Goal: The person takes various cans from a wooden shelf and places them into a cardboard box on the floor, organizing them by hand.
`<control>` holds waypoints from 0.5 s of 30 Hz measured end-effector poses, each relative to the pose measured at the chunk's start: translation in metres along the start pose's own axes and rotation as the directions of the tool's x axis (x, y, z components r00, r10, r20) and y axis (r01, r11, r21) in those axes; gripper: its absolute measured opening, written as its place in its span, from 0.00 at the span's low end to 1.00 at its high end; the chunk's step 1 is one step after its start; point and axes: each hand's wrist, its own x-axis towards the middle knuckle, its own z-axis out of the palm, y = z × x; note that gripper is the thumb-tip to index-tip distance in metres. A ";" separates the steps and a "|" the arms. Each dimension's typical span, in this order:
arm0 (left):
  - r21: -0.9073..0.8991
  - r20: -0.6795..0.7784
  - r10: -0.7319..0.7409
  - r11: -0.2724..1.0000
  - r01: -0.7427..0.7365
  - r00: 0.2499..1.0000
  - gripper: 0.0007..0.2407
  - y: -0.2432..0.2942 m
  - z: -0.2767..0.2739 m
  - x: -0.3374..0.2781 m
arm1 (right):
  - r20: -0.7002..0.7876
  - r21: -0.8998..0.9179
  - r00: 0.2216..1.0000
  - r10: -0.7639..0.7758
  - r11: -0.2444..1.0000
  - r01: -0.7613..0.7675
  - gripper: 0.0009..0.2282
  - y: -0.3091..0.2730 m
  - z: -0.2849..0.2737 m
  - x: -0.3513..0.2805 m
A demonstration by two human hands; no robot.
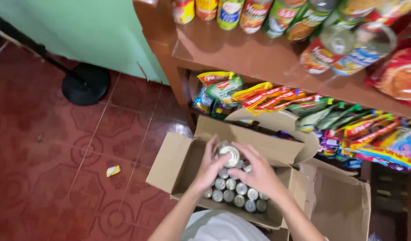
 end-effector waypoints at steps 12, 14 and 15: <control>0.510 -0.191 -0.208 0.814 0.278 0.959 0.29 -0.165 -0.109 0.022 | 0.183 0.241 0.877 0.444 0.844 -0.478 0.31 0.227 0.155 -0.027; 0.517 -0.219 -0.214 0.802 0.299 0.952 0.28 -0.171 -0.120 0.046 | 0.215 0.222 0.843 0.493 0.816 -0.534 0.30 0.264 0.170 -0.020; 0.527 -0.246 -0.212 0.790 0.314 0.946 0.28 -0.173 -0.124 0.055 | 0.244 0.202 0.810 0.534 0.789 -0.580 0.29 0.281 0.178 -0.019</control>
